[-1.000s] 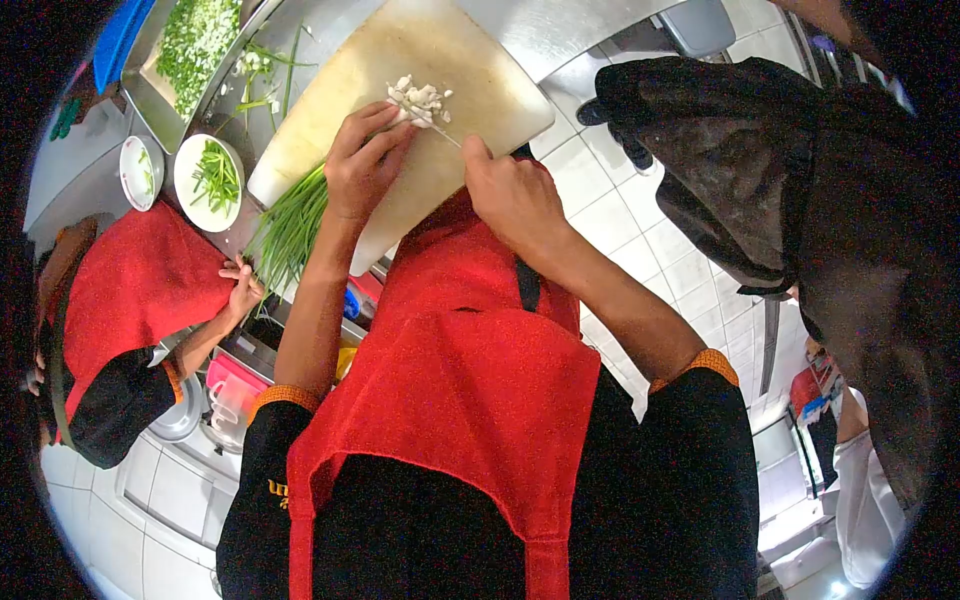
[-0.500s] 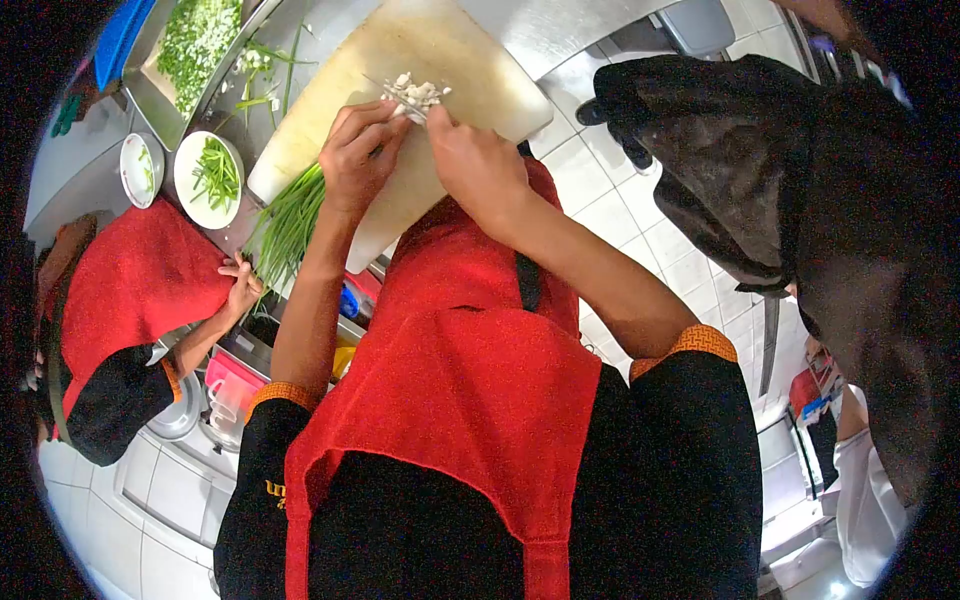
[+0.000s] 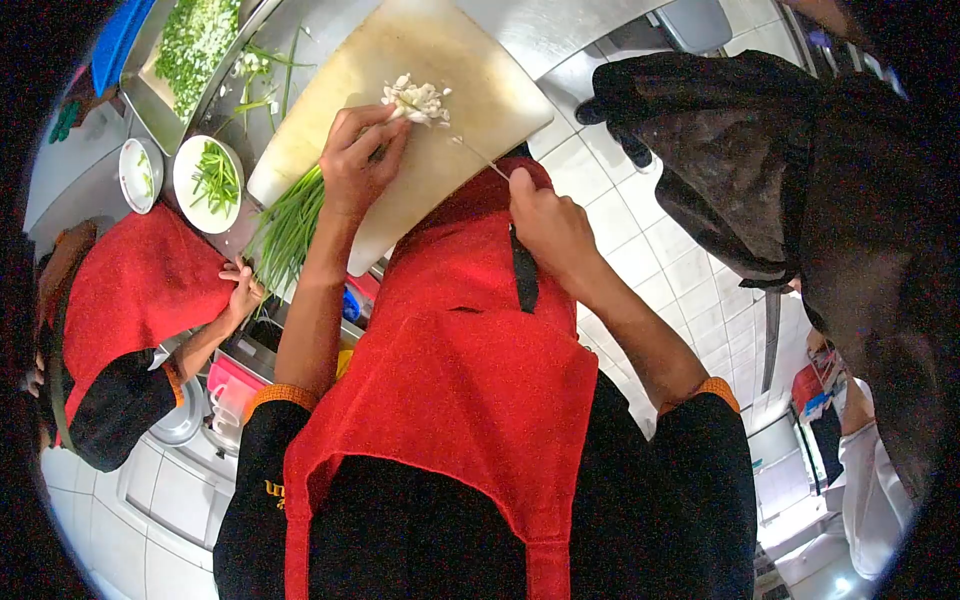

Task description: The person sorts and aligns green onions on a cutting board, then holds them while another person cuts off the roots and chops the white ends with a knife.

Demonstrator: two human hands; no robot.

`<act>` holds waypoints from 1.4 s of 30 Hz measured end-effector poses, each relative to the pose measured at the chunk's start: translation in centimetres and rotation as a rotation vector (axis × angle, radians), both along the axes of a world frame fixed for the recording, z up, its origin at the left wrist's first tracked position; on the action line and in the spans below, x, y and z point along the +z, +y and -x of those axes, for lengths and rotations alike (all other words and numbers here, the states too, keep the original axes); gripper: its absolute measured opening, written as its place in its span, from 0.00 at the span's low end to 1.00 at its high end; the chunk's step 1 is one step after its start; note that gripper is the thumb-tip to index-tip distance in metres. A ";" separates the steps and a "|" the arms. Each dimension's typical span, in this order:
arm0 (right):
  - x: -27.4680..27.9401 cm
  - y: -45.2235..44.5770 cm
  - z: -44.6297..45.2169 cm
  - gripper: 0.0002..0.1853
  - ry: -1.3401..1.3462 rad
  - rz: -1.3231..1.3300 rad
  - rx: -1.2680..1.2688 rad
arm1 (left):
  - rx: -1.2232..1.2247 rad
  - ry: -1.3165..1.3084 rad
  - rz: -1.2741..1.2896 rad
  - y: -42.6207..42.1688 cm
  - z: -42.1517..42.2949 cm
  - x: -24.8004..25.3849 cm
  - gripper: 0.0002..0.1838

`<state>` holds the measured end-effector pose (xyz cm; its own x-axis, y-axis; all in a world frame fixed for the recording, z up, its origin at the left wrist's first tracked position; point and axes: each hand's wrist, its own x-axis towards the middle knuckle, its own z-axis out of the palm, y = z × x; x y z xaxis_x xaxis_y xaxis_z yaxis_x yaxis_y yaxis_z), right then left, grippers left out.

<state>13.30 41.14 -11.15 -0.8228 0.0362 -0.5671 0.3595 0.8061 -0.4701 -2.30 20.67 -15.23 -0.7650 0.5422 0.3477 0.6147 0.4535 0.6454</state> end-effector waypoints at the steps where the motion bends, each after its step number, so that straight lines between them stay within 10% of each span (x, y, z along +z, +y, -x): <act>1: 0.1 0.0 0.1 0.06 0.001 -0.001 0.002 | -0.002 0.016 -0.005 0.0 0.1 -0.1 0.07; 42: 0.5 0.1 -0.5 0.07 0.030 0.017 -0.018 | 0.015 0.018 0.026 0.2 -0.1 0.2 0.08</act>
<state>13.77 41.24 -10.67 -0.8391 0.0415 -0.5425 0.3591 0.7912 -0.4949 -2.18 20.84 -15.07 -0.7670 0.5396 0.3472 0.6190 0.4796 0.6220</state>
